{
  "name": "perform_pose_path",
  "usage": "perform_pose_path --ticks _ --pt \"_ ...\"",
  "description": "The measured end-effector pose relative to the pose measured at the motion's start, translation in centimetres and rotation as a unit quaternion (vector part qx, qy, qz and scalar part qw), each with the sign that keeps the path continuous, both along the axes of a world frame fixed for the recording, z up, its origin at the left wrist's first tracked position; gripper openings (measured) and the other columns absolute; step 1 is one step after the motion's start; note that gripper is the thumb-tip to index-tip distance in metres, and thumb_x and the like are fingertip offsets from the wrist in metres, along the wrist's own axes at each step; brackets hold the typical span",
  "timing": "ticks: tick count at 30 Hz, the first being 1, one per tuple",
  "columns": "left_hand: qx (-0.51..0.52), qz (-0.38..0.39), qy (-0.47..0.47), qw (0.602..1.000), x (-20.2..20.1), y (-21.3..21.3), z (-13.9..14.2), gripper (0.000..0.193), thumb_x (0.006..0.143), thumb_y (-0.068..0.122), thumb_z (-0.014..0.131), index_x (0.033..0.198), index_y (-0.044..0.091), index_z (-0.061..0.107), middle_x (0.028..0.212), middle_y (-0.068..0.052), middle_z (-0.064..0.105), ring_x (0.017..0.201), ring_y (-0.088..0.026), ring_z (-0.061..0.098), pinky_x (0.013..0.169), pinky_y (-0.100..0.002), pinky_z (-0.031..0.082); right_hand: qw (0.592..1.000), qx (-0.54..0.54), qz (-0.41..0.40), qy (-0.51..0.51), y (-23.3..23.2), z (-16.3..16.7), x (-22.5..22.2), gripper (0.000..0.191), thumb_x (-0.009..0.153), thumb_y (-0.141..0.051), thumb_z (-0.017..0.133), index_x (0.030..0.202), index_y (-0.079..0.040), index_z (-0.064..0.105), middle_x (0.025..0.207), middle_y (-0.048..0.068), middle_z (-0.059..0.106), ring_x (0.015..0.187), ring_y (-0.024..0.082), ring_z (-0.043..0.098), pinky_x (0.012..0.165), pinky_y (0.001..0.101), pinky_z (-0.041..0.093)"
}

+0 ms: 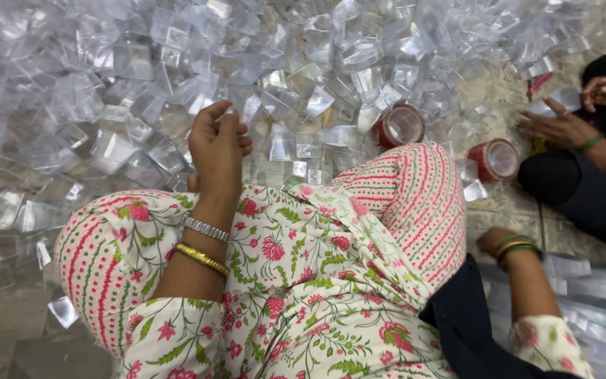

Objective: The person sits on the floor among large piles of clear plastic cups and repeatedly picks up cups one at a time, fitting them together into nested stacks. They occasionally turn a cup over and place finished stacks aside while other workers handle cups nearby.

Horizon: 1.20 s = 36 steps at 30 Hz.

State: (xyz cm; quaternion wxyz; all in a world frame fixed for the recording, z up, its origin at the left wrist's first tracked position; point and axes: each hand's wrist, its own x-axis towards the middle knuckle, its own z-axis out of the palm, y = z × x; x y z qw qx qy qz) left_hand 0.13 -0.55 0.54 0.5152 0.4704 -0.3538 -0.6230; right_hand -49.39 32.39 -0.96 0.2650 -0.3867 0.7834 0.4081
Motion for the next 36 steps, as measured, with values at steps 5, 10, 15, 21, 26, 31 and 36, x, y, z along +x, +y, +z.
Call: perform_pose_path --ticks 5,10,15,21,26,31,36 --pt "-0.043 0.01 -0.099 0.994 -1.0 -1.3 -0.7 0.024 0.094 0.016 0.067 0.114 0.002 0.069 0.079 -0.004 0.069 0.06 -0.007 0.06 0.053 -0.024 0.049 0.751 -0.643 0.151 0.006 -11.1 6.8 6.3 0.016 0.097 -0.016 0.071 0.109 -0.009 0.08 0.106 0.018 0.074 0.091 0.032 0.072 0.083 0.0419 0.058" --pt "-0.082 0.028 -0.148 0.985 0.0 -1.6 -1.4 0.023 0.093 0.014 0.065 0.109 0.001 0.073 0.074 -0.003 0.07 0.059 -0.007 0.06 0.054 -0.024 0.046 0.68 -0.625 0.243 -0.296 -25.9 3.5 24.3 0.013 0.081 -0.015 0.082 0.091 -0.009 0.077 0.094 0.008 0.075 0.088 0.028 0.07 0.081 0.0431 0.055" --pt "-0.09 -0.006 -0.238 0.967 0.2 -1.5 -2.5 0.021 0.093 0.016 0.067 0.107 0.003 0.074 0.075 -0.003 0.071 0.064 -0.01 0.061 0.06 -0.027 0.049 0.683 -0.593 0.385 -0.185 -30.2 -2.5 30.7 0.027 0.07 -0.02 0.081 0.097 -0.015 0.079 0.089 0.005 0.075 0.086 0.031 0.069 0.075 0.0472 0.048" --pt "-0.183 -0.127 -0.248 0.943 -0.8 -1.7 -1.8 0.044 0.081 0.015 0.079 0.123 0.008 0.069 0.105 -0.012 0.069 0.092 -0.023 0.069 0.08 -0.034 0.056 0.663 -0.589 -0.024 -0.462 -32.2 -5.4 25.9 0.015 0.09 -0.008 0.077 0.105 -0.007 0.078 0.097 0.006 0.079 0.081 0.018 0.072 0.08 0.0353 0.056" --pt "-0.282 -0.244 -0.181 0.91 -1.1 -1.0 -0.5 0.073 0.066 0.008 0.09 0.133 0.01 0.061 0.121 -0.011 0.065 0.111 -0.024 0.061 0.089 -0.035 0.052 0.552 -0.487 -0.304 -0.604 -31.0 -4.1 25.4 0.021 0.09 0.002 0.073 0.11 0.006 0.073 0.095 0.007 0.077 0.079 0.011 0.071 0.071 0.025 0.058" --pt "-0.114 -0.287 -0.102 0.946 -1.3 -0.9 -0.1 0.063 0.069 -0.001 0.085 0.127 0.012 0.067 0.101 0.001 0.065 0.078 -0.007 0.06 0.069 -0.024 0.053 0.527 -0.417 -0.351 -0.652 -30.3 -1.1 26.6 0.025 0.09 -0.005 0.067 0.113 0.001 0.072 0.09 0.003 0.077 0.069 0.009 0.07 0.06 0.0237 0.057" --pt "-0.115 -0.279 -0.105 0.948 -1.2 -0.8 -0.2 0.062 0.069 0.001 0.09 0.127 0.011 0.072 0.1 0.001 0.063 0.072 -0.003 0.052 0.064 -0.021 0.049 0.538 -0.511 -0.282 -0.608 -28.9 2.0 26.8 0.018 0.101 -0.012 0.069 0.111 0.002 0.074 0.08 0.002 0.07 0.056 0.005 0.053 0.049 0.021 0.042"
